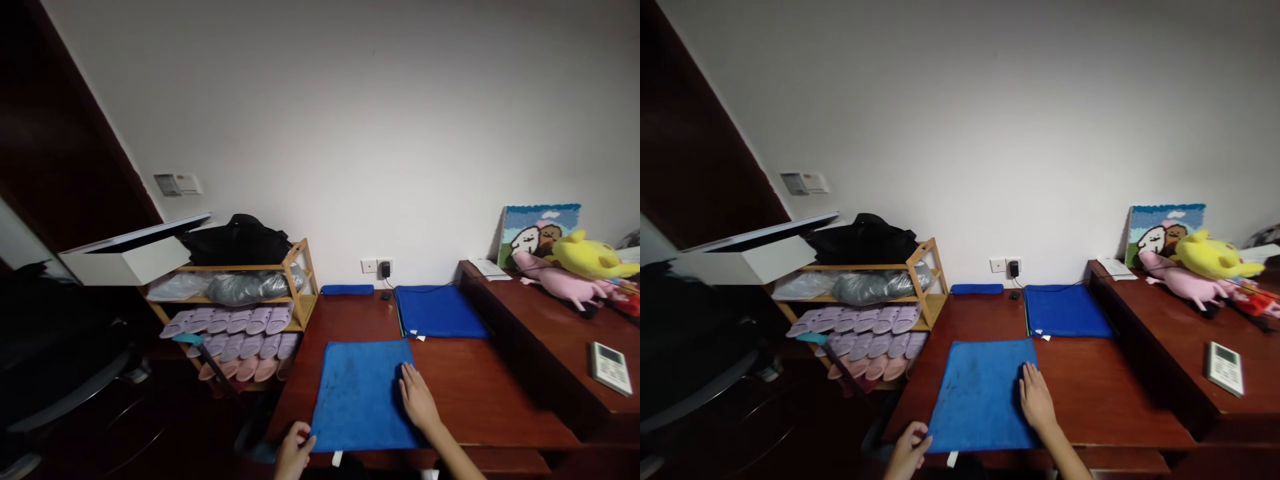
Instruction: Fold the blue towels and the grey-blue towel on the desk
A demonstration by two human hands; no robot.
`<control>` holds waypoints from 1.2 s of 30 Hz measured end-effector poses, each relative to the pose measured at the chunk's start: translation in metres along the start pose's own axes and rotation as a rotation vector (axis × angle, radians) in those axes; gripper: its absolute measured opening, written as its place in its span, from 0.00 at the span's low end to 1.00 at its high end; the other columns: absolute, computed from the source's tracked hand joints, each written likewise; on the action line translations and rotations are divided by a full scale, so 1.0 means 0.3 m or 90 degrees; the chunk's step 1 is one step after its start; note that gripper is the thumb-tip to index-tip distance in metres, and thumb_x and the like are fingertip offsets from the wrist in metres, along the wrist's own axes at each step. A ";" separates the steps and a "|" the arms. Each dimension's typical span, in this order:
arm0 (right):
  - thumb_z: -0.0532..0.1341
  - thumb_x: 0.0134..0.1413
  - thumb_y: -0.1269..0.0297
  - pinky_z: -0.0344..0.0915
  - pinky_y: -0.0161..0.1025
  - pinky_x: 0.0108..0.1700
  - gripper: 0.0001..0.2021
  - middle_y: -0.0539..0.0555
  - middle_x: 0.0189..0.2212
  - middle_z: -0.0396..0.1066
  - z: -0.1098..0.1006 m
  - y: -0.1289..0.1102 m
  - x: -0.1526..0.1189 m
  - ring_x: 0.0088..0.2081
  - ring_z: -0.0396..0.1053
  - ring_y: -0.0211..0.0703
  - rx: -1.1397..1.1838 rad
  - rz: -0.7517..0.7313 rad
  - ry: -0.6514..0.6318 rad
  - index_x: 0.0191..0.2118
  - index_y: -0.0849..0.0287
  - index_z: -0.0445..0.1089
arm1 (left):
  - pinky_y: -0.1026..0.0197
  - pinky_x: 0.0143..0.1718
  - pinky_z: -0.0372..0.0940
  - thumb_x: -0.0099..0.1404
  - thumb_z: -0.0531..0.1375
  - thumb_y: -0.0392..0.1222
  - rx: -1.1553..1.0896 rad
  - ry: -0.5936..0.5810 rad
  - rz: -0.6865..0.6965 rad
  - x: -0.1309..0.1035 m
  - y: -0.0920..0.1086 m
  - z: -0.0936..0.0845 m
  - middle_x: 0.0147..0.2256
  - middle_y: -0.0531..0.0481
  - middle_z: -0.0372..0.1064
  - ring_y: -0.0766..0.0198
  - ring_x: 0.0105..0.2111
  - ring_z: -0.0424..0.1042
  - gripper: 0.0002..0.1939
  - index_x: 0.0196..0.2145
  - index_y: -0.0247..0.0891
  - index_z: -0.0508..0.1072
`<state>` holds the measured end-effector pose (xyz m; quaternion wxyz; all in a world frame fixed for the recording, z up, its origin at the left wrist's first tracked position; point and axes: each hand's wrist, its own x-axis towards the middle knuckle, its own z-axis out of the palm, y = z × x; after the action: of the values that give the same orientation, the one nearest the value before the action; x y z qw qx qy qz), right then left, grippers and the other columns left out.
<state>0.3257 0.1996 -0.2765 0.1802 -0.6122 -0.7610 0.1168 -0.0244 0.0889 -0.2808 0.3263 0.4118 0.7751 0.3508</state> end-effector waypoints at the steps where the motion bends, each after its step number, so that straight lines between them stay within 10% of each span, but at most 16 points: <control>1: 0.38 0.71 0.55 0.45 0.46 0.74 0.33 0.62 0.71 0.52 -0.020 -0.005 0.065 0.72 0.49 0.50 -0.006 0.002 -0.015 0.70 0.72 0.55 | 0.62 0.19 0.61 0.40 0.67 0.73 -0.017 0.001 0.013 -0.003 -0.007 0.003 0.20 0.62 0.59 0.62 0.17 0.67 0.32 0.29 0.46 0.65; 8: 0.41 0.70 0.56 0.40 0.46 0.74 0.34 0.63 0.74 0.44 0.020 0.042 0.303 0.74 0.40 0.49 -0.030 0.028 -0.057 0.72 0.76 0.47 | 0.60 0.26 0.63 0.50 0.64 0.69 0.032 -0.040 0.113 0.007 -0.032 -0.074 0.22 0.57 0.64 0.60 0.22 0.69 0.25 0.30 0.45 0.70; 12: 0.39 0.70 0.54 0.38 0.47 0.74 0.35 0.63 0.74 0.42 0.088 0.083 0.303 0.74 0.39 0.50 -0.026 0.022 -0.050 0.72 0.76 0.46 | 0.59 0.38 0.66 0.64 0.60 0.53 0.235 0.020 0.213 0.057 0.123 -0.097 0.29 0.50 0.73 0.56 0.33 0.76 0.11 0.31 0.45 0.74; 18: 0.39 0.69 0.55 0.39 0.47 0.74 0.35 0.63 0.74 0.42 0.097 0.088 0.308 0.74 0.39 0.50 -0.032 0.029 -0.048 0.72 0.76 0.47 | 0.53 0.57 0.66 0.75 0.49 0.46 0.302 -0.038 0.439 0.154 0.482 0.271 0.53 0.42 0.76 0.53 0.54 0.74 0.19 0.52 0.43 0.76; 23: 0.39 0.68 0.55 0.40 0.48 0.74 0.36 0.63 0.73 0.44 0.116 0.103 0.310 0.74 0.40 0.50 -0.020 0.024 -0.037 0.72 0.76 0.47 | 0.42 0.70 0.50 0.77 0.46 0.54 0.382 -0.096 0.552 0.272 0.518 0.531 0.69 0.45 0.58 0.51 0.70 0.55 0.26 0.67 0.49 0.64; 32: 0.39 0.68 0.53 0.41 0.50 0.74 0.36 0.63 0.73 0.45 0.165 0.128 0.316 0.74 0.41 0.52 -0.036 0.024 -0.016 0.72 0.76 0.47 | 0.42 0.71 0.46 0.77 0.45 0.58 0.496 -0.027 0.414 0.526 0.316 0.253 0.73 0.47 0.49 0.52 0.72 0.47 0.29 0.71 0.52 0.56; 36: 0.42 0.67 0.58 0.38 0.50 0.74 0.35 0.66 0.73 0.46 0.135 0.087 0.326 0.74 0.43 0.54 -0.078 0.047 -0.038 0.71 0.79 0.49 | 0.43 0.71 0.46 0.77 0.45 0.57 0.490 -0.017 0.431 0.540 0.304 0.243 0.73 0.48 0.48 0.52 0.73 0.46 0.28 0.71 0.52 0.56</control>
<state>0.3140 0.3025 -0.3109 0.1151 -0.6463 -0.7484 0.0946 -0.0016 0.2874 -0.2812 0.0293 0.7345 0.6671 0.1208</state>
